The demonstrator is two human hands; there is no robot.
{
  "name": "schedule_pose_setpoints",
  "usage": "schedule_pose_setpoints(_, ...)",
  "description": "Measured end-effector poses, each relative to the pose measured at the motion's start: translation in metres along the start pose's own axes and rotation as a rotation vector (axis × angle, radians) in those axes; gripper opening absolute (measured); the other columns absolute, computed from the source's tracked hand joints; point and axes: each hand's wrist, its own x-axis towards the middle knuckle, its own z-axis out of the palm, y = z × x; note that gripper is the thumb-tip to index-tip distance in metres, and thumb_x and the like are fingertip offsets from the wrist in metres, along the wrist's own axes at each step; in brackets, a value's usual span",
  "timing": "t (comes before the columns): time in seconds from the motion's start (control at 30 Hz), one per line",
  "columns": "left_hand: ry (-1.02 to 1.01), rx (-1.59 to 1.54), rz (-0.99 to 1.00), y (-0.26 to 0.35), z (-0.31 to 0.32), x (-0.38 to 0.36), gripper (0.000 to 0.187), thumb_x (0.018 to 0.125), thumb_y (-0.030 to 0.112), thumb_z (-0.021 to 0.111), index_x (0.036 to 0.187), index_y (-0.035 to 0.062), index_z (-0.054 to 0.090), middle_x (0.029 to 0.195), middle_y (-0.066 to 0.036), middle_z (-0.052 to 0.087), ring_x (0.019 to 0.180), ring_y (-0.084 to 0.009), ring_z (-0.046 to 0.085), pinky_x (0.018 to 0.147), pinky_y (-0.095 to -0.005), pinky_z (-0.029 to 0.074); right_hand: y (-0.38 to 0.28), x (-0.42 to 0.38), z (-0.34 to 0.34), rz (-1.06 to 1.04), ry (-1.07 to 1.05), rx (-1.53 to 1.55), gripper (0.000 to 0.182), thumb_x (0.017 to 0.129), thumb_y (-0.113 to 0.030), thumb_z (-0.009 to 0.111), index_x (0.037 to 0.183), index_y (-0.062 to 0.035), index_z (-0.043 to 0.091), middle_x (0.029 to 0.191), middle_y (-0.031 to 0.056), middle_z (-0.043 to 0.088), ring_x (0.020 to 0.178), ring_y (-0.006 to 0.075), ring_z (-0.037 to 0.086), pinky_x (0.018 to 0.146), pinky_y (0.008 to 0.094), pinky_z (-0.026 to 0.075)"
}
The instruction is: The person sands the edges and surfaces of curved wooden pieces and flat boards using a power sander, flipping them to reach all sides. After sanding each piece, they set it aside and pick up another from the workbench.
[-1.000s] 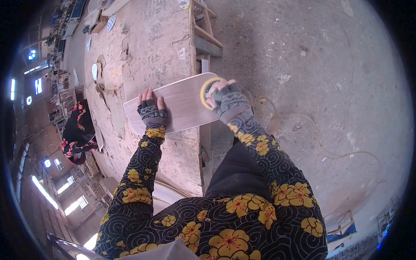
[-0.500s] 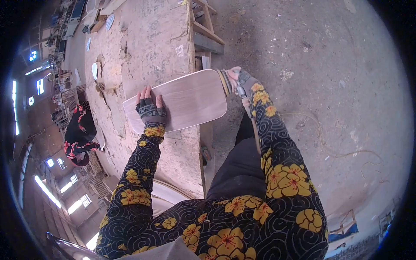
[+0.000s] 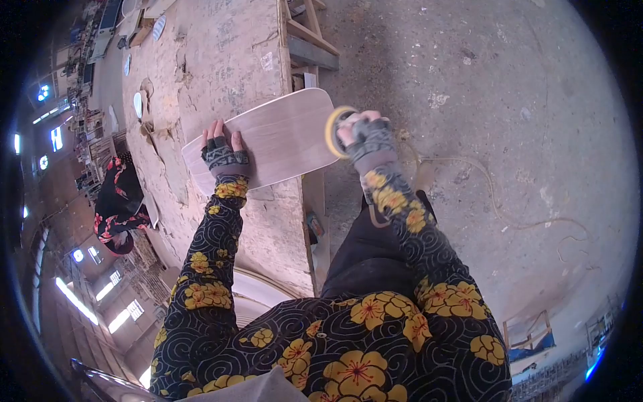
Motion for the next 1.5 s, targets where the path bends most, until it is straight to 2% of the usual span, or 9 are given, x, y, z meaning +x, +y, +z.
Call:
schedule_pose_setpoints(0.3, 0.006, 0.011, -0.012, 0.0, -0.001, 0.001, 0.049, 0.096, 0.03, 0.058, 0.139, 0.0078, 0.053, 0.14, -0.017, 0.054, 0.137, -0.0407, 0.04, 0.115, -0.0516, 0.03, 0.075, 0.022, 0.006, 0.611, -0.032, 0.681, 0.04, 0.09, -0.016, 0.074, 0.118, -0.0116, 0.047, 0.089, 0.0081, 0.061, 0.059, 0.0152, 0.06, 0.046, 0.0323, 0.049)
schedule_pose_setpoints(0.4, 0.014, -0.001, -0.005, 0.003, -0.002, 0.001, 0.049, 0.096, 0.03, 0.058, 0.139, 0.0076, 0.052, 0.14, -0.017, 0.054, 0.137, -0.0409, 0.04, 0.115, -0.0517, 0.03, 0.038, 0.007, 0.01, 0.434, 0.06, 0.692, 0.04, 0.089, -0.017, 0.075, 0.118, -0.0111, 0.049, 0.089, 0.0079, 0.061, 0.065, 0.0199, 0.062, 0.05, 0.0331, 0.049)
schedule_pose_setpoints(0.5, 0.029, 0.008, 0.003, 0.002, -0.002, 0.001, 0.048, 0.096, 0.029, 0.058, 0.138, 0.0071, 0.052, 0.14, -0.017, 0.054, 0.137, -0.0411, 0.04, 0.114, -0.0517, 0.031, -0.015, -0.025, 0.003, -0.358, 0.221, -0.52, 0.043, 0.087, -0.026, 0.078, 0.119, -0.0142, 0.052, 0.094, 0.0057, 0.062, 0.071, 0.0176, 0.062, 0.057, 0.0333, 0.052)
schedule_pose_setpoints(0.57, 0.033, 0.008, 0.004, -0.001, 0.001, 0.001, 0.049, 0.095, 0.029, 0.06, 0.138, 0.0077, 0.053, 0.14, -0.016, 0.054, 0.136, -0.0412, 0.04, 0.114, -0.0525, 0.031, -0.025, -0.027, -0.001, -0.408, 0.244, -0.521, 0.044, 0.087, -0.023, 0.078, 0.121, -0.0127, 0.051, 0.094, 0.0048, 0.061, 0.07, 0.0165, 0.062, 0.056, 0.032, 0.051)
schedule_pose_setpoints(0.7, 0.025, -0.006, -0.013, -0.003, 0.003, -0.003, 0.051, 0.093, 0.031, 0.063, 0.138, 0.0092, 0.053, 0.141, -0.015, 0.054, 0.136, -0.0413, 0.04, 0.114, -0.054, 0.03, 0.034, -0.027, 0.006, 0.415, 0.143, 0.536, 0.04, 0.089, -0.014, 0.074, 0.12, -0.0098, 0.048, 0.089, 0.0042, 0.059, 0.064, 0.0172, 0.057, 0.055, 0.0286, 0.048)
schedule_pose_setpoints(0.83, 0.005, 0.019, -0.013, 0.001, -0.001, 0.001, 0.048, 0.096, 0.029, 0.058, 0.138, 0.0072, 0.052, 0.141, -0.017, 0.054, 0.137, -0.0415, 0.04, 0.115, -0.0514, 0.03, 0.066, -0.018, 0.014, 0.566, 0.196, 0.715, 0.041, 0.089, -0.012, 0.074, 0.119, -0.0091, 0.047, 0.087, 0.0041, 0.059, 0.057, 0.0131, 0.055, 0.046, 0.0281, 0.044)
schedule_pose_setpoints(1.13, 0.004, -0.011, -0.015, -0.003, 0.001, 0.0, 0.052, 0.093, 0.033, 0.063, 0.139, 0.0103, 0.053, 0.141, -0.014, 0.054, 0.136, -0.0415, 0.04, 0.114, -0.0558, 0.029, -0.02, -0.025, 0.01, -0.623, -0.234, -0.637, 0.037, 0.083, -0.029, 0.077, 0.109, -0.0095, 0.059, 0.111, 0.0134, 0.058, 0.106, 0.0315, 0.057, 0.093, 0.0421, 0.048)
schedule_pose_setpoints(1.37, 0.03, -0.01, -0.005, -0.005, 0.006, -0.001, 0.051, 0.093, 0.033, 0.063, 0.137, 0.0096, 0.054, 0.14, -0.014, 0.054, 0.136, -0.0417, 0.04, 0.114, -0.0559, 0.029, -0.003, 0.021, -0.014, -0.362, -0.123, -0.501, 0.028, 0.086, -0.027, 0.072, 0.108, -0.013, 0.061, 0.118, 0.0126, 0.054, 0.109, 0.035, 0.055, 0.095, 0.0454, 0.048)
schedule_pose_setpoints(1.5, 0.021, -0.012, -0.006, -0.005, 0.005, -0.001, 0.051, 0.093, 0.033, 0.063, 0.137, 0.0094, 0.054, 0.14, -0.014, 0.054, 0.136, -0.0418, 0.04, 0.114, -0.056, 0.029, 0.007, -0.021, -0.002, -0.711, -0.242, -0.636, 0.034, 0.085, -0.03, 0.074, 0.113, -0.0161, 0.063, 0.117, 0.0151, 0.056, 0.11, 0.0361, 0.054, 0.093, 0.048, 0.048)
